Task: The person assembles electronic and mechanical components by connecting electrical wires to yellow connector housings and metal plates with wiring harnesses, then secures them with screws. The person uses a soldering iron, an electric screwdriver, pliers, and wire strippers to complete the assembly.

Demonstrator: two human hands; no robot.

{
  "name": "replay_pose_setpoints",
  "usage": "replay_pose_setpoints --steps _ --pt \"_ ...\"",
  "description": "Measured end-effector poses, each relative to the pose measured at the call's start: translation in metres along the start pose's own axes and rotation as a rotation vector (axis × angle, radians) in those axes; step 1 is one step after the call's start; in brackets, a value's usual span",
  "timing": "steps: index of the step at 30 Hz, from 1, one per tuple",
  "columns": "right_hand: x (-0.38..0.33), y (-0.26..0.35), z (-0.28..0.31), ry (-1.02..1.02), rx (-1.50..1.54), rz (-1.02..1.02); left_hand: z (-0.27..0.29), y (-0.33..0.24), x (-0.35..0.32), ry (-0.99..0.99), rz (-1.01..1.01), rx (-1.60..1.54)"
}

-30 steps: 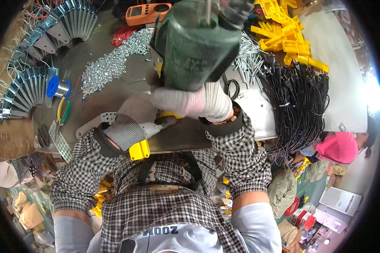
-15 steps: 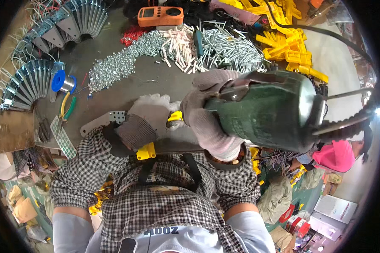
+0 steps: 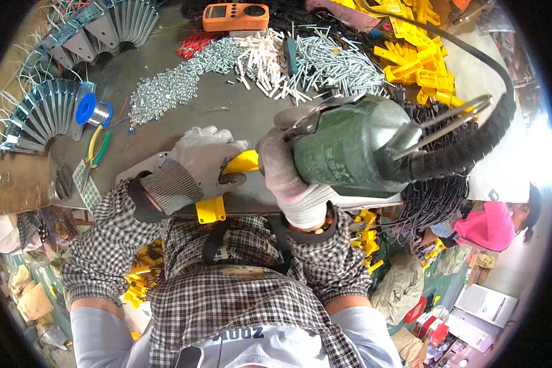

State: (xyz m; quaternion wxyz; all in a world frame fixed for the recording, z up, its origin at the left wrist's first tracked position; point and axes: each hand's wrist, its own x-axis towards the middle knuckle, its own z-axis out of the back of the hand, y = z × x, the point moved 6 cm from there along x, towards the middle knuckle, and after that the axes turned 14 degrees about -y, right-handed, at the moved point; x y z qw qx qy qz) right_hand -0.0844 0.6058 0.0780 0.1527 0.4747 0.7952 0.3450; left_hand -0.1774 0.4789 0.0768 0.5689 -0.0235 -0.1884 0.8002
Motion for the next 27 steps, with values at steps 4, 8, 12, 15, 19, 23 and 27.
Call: replay_pose_setpoints --steps 4,8,12,15,19,23,27 --pt "-0.009 0.041 -0.059 0.347 -0.912 0.706 -0.007 -0.004 0.003 0.068 0.012 0.070" --pt "-0.024 0.075 -0.100 0.705 -0.327 0.144 -0.009 -0.001 0.000 -0.072 0.154 0.031" --pt "-0.059 0.046 -0.099 1.075 -0.298 -0.091 -0.014 0.010 -0.001 -0.055 0.240 0.081" --pt "-0.073 0.022 -0.077 0.906 -0.351 -0.023 -0.016 0.014 0.001 0.023 0.213 0.086" --pt "-0.073 0.007 -0.053 0.551 -0.235 -0.047 -0.018 0.016 -0.001 -0.017 0.235 0.082" --pt "-0.073 0.000 -0.033 0.199 -0.120 -0.064 -0.020 0.016 -0.003 -0.060 0.225 0.083" --pt "-0.088 0.015 -0.064 0.320 -0.435 0.312 -0.021 0.014 -0.005 -0.093 0.249 0.106"
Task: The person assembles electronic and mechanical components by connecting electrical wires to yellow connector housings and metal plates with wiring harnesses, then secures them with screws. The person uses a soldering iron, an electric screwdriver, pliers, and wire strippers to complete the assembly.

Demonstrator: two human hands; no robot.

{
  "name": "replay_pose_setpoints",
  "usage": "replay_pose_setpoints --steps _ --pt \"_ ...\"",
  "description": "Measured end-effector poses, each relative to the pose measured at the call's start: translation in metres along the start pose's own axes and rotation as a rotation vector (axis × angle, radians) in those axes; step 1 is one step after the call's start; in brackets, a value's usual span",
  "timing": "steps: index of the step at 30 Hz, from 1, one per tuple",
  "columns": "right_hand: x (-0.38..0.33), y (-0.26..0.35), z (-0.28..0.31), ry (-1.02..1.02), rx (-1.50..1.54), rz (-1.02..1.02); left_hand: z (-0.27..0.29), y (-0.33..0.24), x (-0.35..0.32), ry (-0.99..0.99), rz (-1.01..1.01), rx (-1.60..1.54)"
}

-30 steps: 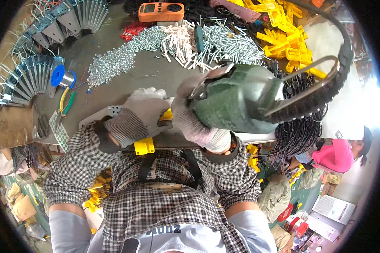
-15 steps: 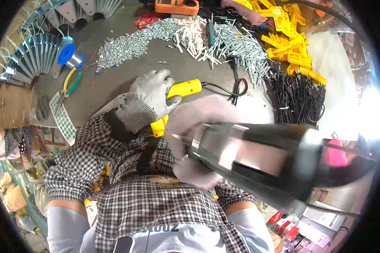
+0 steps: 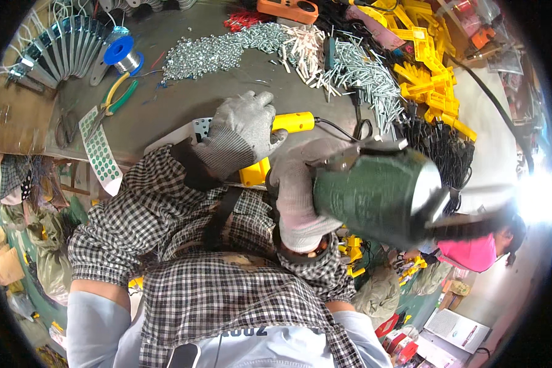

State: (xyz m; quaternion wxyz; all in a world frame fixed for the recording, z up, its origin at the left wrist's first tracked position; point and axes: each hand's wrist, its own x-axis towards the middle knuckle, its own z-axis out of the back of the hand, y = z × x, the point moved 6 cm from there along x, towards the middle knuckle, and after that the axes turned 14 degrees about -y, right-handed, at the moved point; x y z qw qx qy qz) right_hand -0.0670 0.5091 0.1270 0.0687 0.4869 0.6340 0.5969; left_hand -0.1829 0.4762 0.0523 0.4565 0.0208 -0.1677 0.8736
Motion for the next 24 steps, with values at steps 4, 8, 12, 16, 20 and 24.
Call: replay_pose_setpoints --steps 4,8,12,16,20,24 --pt "0.009 -0.005 0.006 -0.008 0.176 -0.127 0.001 0.006 -0.005 -0.041 0.038 -0.008" --pt "0.024 0.028 -0.034 0.850 0.629 -0.244 0.005 0.001 -0.004 -0.026 -0.018 0.055" --pt "0.005 0.003 -0.054 0.753 0.566 -0.238 -0.001 0.006 -0.001 -0.001 -0.024 0.014" --pt "-0.003 -0.006 -0.057 0.669 0.502 -0.242 -0.002 0.004 0.002 0.081 -0.043 0.032" --pt "0.002 -0.003 -0.049 0.497 0.282 -0.339 0.001 0.004 0.000 0.052 0.026 0.012" --pt "0.005 0.002 -0.054 0.817 0.356 -0.882 0.006 0.004 -0.002 0.063 0.086 -0.002"
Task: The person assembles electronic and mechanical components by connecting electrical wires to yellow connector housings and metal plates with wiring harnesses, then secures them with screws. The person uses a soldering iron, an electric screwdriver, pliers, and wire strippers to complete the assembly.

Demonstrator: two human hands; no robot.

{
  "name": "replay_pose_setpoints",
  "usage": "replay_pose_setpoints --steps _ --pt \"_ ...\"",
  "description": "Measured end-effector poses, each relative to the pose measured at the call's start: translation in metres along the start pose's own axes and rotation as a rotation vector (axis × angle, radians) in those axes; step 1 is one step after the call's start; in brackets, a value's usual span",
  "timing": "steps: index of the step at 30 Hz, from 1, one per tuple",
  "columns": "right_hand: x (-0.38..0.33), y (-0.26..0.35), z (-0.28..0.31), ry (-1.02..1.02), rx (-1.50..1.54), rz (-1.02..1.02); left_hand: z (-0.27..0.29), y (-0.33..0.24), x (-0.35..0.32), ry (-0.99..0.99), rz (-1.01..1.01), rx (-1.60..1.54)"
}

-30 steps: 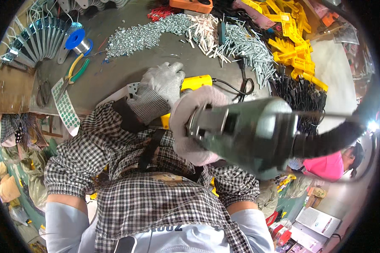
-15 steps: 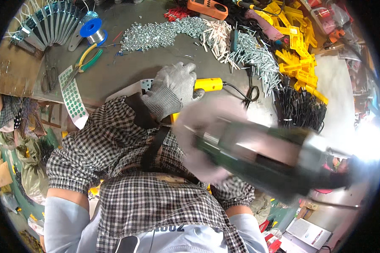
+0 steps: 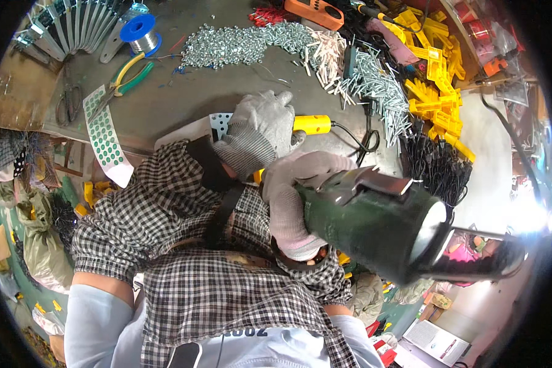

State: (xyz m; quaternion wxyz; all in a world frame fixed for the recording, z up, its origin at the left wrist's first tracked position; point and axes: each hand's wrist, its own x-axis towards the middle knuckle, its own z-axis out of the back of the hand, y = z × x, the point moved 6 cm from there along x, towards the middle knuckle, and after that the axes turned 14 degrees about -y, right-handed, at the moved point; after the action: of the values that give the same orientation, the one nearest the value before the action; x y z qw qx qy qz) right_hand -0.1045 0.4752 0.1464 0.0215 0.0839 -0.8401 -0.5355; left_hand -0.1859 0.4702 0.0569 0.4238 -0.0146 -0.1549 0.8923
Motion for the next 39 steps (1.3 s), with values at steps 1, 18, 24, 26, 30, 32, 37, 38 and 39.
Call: replay_pose_setpoints --steps 1,18,24,26,30,32,37,38,39 --pt "-0.003 0.001 -0.001 0.063 0.042 -0.134 -0.004 0.000 0.001 0.011 -0.001 -0.005" --pt "0.075 0.001 0.045 -0.587 -0.978 0.709 -0.028 -0.026 -0.066 -0.195 -0.111 -0.893" --pt "0.072 0.034 0.039 -0.390 -0.132 0.639 -0.003 -0.036 -0.048 -0.099 -0.283 -0.609" --pt "0.076 0.030 0.037 -0.437 -0.168 0.623 -0.007 -0.037 -0.049 0.009 -0.239 -0.607" --pt "0.079 0.025 0.041 -0.605 -0.314 0.560 0.005 -0.031 -0.047 -0.119 -0.257 -0.563" --pt "0.079 0.028 0.042 -0.560 -0.300 0.538 0.008 -0.038 -0.049 -0.140 -0.436 -0.351" --pt "0.073 0.029 0.046 -0.321 -0.243 0.500 0.001 -0.030 -0.057 -0.419 -0.214 -0.716" --pt "0.072 0.028 0.045 -0.295 -0.266 0.459 0.004 -0.029 -0.056 -0.415 -0.214 -0.717" --pt "0.072 0.027 0.043 -0.299 -0.264 0.457 0.002 -0.036 -0.056 -0.326 -0.342 -0.538"
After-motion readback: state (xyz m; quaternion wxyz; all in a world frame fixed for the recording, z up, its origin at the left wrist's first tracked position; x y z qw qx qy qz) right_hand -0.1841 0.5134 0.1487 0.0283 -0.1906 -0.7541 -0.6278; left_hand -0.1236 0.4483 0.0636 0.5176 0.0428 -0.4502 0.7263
